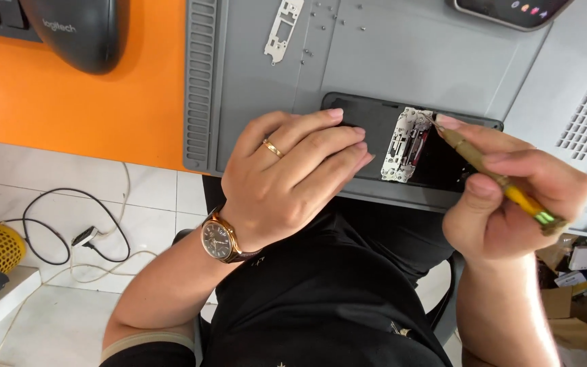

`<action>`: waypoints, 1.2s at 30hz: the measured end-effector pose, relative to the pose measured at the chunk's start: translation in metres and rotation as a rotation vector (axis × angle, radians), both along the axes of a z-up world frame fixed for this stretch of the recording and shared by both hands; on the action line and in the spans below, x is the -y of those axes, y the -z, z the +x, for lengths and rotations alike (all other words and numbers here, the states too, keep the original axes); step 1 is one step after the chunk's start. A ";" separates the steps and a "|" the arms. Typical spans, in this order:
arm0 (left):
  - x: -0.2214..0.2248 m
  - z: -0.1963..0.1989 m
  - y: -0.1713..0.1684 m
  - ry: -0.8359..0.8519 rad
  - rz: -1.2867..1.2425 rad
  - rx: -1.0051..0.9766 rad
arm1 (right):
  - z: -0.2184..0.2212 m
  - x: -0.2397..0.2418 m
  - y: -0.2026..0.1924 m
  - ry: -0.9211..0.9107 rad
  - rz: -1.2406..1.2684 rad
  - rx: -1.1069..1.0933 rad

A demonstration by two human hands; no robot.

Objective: The person uses a screwdriver to remove screws from a disassembled smartphone placed on a grey anti-static mat. They carefully unscrew components, place the screws on the mat, and manipulate small internal parts of the device.

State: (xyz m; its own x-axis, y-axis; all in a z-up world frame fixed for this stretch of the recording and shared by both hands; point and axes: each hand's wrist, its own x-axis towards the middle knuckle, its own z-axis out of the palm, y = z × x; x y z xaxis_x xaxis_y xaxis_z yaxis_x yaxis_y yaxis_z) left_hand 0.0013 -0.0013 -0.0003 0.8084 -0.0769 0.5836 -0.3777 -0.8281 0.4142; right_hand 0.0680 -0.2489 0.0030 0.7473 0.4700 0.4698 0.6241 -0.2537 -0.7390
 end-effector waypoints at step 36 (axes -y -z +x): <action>-0.001 0.001 0.003 -0.003 0.001 0.044 | 0.026 -0.005 -0.084 -0.135 -0.503 -0.167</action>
